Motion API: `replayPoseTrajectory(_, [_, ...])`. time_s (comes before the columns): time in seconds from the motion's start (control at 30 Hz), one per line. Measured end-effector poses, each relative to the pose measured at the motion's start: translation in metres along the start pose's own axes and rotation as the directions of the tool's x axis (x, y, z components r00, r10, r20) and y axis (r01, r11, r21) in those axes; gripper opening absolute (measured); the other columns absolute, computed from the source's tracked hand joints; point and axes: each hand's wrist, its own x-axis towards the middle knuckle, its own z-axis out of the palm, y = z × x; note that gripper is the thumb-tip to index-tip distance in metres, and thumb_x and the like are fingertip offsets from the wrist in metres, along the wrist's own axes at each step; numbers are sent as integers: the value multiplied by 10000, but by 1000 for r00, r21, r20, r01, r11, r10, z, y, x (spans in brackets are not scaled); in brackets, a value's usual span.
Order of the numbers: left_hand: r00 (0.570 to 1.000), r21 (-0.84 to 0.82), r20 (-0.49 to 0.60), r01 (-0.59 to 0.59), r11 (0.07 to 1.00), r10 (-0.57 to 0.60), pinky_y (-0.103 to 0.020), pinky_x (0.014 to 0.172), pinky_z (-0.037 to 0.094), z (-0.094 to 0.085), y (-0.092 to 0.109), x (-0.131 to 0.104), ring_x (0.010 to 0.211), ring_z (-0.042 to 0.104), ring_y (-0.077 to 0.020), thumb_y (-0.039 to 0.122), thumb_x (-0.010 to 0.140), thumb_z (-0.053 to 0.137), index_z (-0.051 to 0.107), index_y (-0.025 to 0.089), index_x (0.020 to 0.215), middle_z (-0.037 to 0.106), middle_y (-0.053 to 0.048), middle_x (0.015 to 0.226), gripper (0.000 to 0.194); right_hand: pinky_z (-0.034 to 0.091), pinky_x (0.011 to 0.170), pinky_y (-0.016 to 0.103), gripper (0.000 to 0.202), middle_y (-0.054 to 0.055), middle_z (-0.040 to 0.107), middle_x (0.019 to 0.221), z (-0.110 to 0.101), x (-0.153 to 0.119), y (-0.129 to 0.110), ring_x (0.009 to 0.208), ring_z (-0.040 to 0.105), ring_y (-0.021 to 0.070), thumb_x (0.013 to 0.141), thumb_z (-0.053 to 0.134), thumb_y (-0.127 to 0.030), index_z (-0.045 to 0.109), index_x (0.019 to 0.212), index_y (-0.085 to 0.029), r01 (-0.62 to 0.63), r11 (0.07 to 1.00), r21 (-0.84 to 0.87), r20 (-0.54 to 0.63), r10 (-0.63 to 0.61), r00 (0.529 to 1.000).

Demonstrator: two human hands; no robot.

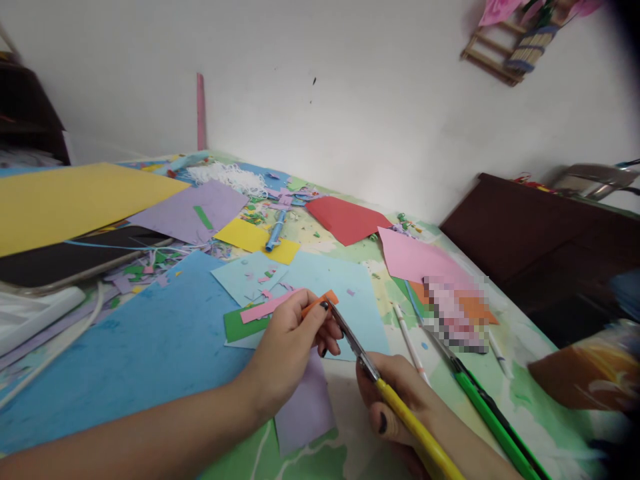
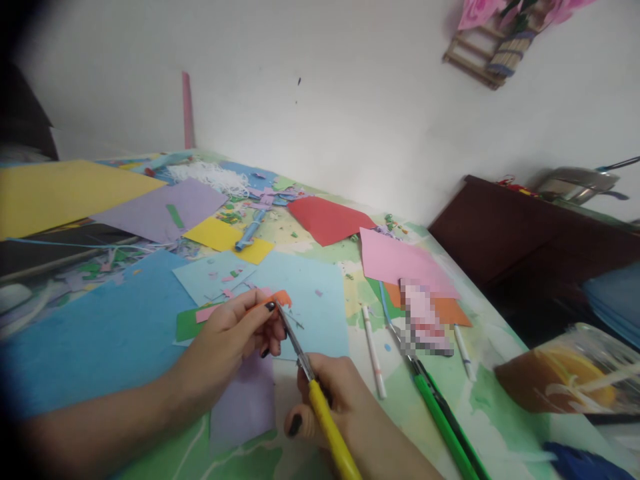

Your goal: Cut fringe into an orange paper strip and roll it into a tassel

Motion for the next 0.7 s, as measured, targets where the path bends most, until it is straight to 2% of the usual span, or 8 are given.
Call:
replayPoseTrajectory(0.17, [1000,-12,5,-4,1000,4,-247,532,376,0,0,1,518,542,-98,265,847,491,493,165,719,581,18,612,162,223,455,203,535,-48,268,619,0,2,0,551,265,91,704,590,-672,353,642,-197,13,1000,17,-17,-13,1000])
replayPoseTrajectory(0.37, [1000,-27,17,-7,1000,8,-252,541,379,-2,-1,1,536,552,-104,272,847,487,505,163,730,591,12,628,160,223,421,190,489,-50,292,651,0,-3,6,513,263,65,759,569,-630,351,700,-196,30,999,45,10,-30,999])
replayPoseTrajectory(0.5, [1000,-1,5,-10,1000,10,-248,528,371,-2,-1,1,526,549,-104,268,842,493,506,162,732,587,14,617,154,212,385,180,466,-58,307,639,0,-8,9,460,267,47,786,528,-632,358,752,-200,-7,997,71,39,4,999])
replayPoseTrajectory(0.7, [1000,11,-7,-25,1000,25,-257,550,387,-2,-1,2,537,550,-109,262,844,490,525,163,765,591,13,628,131,242,428,195,519,-45,281,641,-2,-5,0,539,268,86,733,549,-680,347,701,-204,27,1000,-12,21,-27,999])
